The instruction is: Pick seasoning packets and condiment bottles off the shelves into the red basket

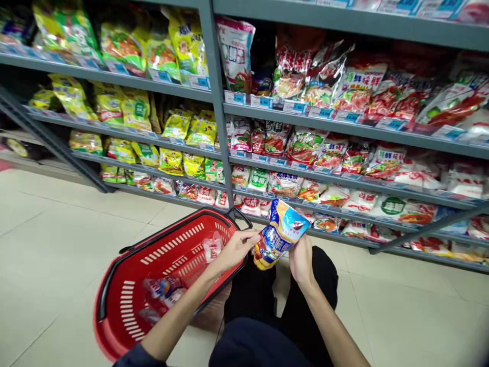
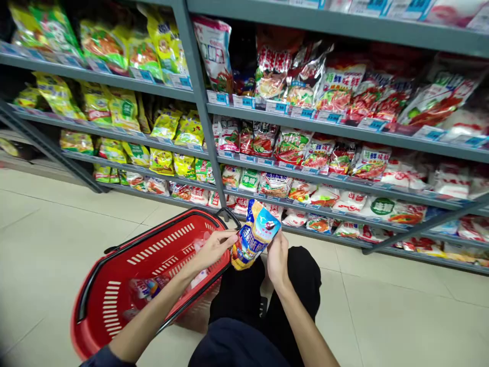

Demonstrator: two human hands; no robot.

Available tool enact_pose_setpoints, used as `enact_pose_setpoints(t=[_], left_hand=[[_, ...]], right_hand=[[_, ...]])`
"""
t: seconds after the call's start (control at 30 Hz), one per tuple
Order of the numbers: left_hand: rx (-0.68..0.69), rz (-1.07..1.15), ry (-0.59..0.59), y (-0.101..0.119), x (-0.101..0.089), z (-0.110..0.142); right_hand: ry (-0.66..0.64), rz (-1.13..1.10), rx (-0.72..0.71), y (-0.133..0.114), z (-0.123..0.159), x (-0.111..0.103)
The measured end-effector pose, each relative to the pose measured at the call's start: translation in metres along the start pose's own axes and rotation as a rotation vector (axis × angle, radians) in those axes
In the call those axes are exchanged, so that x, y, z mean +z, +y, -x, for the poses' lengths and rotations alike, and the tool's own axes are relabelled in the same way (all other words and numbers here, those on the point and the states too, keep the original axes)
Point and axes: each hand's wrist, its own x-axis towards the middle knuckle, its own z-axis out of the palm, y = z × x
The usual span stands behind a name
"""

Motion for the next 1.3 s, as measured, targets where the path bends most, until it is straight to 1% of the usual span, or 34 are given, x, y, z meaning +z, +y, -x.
enact_pose_setpoints(t=[0.07, 0.13, 0.2, 0.27, 0.3, 0.37, 0.47, 0.53, 0.63, 0.67, 0.7, 0.77, 0.83, 0.87, 0.93, 1.0, 1.07, 1.13, 1.2, 1.3], left_hand=[[-0.021, 0.050, 0.069, -0.017, 0.009, -0.003], [-0.073, 0.123, 0.141, -0.030, 0.016, -0.003], [-0.143, 0.229, 0.223, -0.036, 0.022, -0.001], [-0.203, 0.301, 0.281, -0.036, 0.025, 0.001], [-0.223, 0.295, 0.289, -0.034, 0.026, 0.001], [-0.231, 0.171, 0.279, -0.027, 0.025, -0.002], [-0.149, -0.071, 0.314, -0.021, 0.020, -0.013], [-0.092, -0.098, 0.332, -0.020, 0.018, -0.023], [-0.070, -0.076, 0.281, -0.019, 0.017, -0.032], [-0.063, -0.089, 0.285, -0.018, 0.017, -0.033], [-0.049, -0.098, 0.307, -0.016, 0.018, -0.033], [0.009, -0.082, 0.386, -0.008, 0.021, -0.031], [0.091, -0.028, 0.476, 0.005, 0.025, -0.027], [0.122, 0.006, 0.497, 0.012, 0.028, -0.026], [0.149, 0.052, 0.503, 0.025, 0.033, -0.027], [0.127, 0.092, 0.472, 0.034, 0.036, -0.033], [0.109, 0.138, 0.419, 0.039, 0.035, -0.041], [0.138, 0.181, 0.390, 0.044, 0.032, -0.051], [0.209, 0.187, 0.409, 0.055, 0.026, -0.061], [0.306, 0.169, 0.481, 0.082, 0.010, -0.084]], right_hand=[[0.050, -0.030, 0.008, 0.003, 0.004, -0.014], [0.092, -0.016, -0.024, 0.005, 0.005, -0.022], [0.098, 0.031, -0.058, 0.006, 0.003, -0.026], [0.069, 0.071, -0.059, 0.006, 0.000, -0.027], [0.053, 0.073, -0.036, 0.007, -0.002, -0.028], [0.028, 0.039, 0.037, 0.010, -0.007, -0.030], [-0.026, -0.004, 0.103, 0.014, -0.012, -0.035], [-0.058, 0.028, 0.083, 0.012, -0.013, -0.037], [-0.131, 0.119, 0.048, 0.000, -0.014, -0.036], [-0.160, 0.148, 0.034, -0.006, -0.015, -0.035], [-0.187, 0.174, 0.009, -0.012, -0.015, -0.033], [-0.214, 0.216, -0.083, -0.027, -0.016, -0.027], [-0.193, 0.246, -0.197, -0.041, -0.017, -0.021], [-0.173, 0.258, -0.239, -0.047, -0.017, -0.018], [-0.130, 0.272, -0.275, -0.056, -0.018, -0.014], [-0.102, 0.276, -0.272, -0.060, -0.020, -0.011], [-0.104, 0.274, -0.259, -0.063, -0.023, -0.008], [-0.129, 0.280, -0.250, -0.069, -0.029, -0.002], [-0.149, 0.297, -0.248, -0.080, -0.039, 0.006], [-0.158, 0.307, -0.302, -0.102, -0.065, 0.023]])
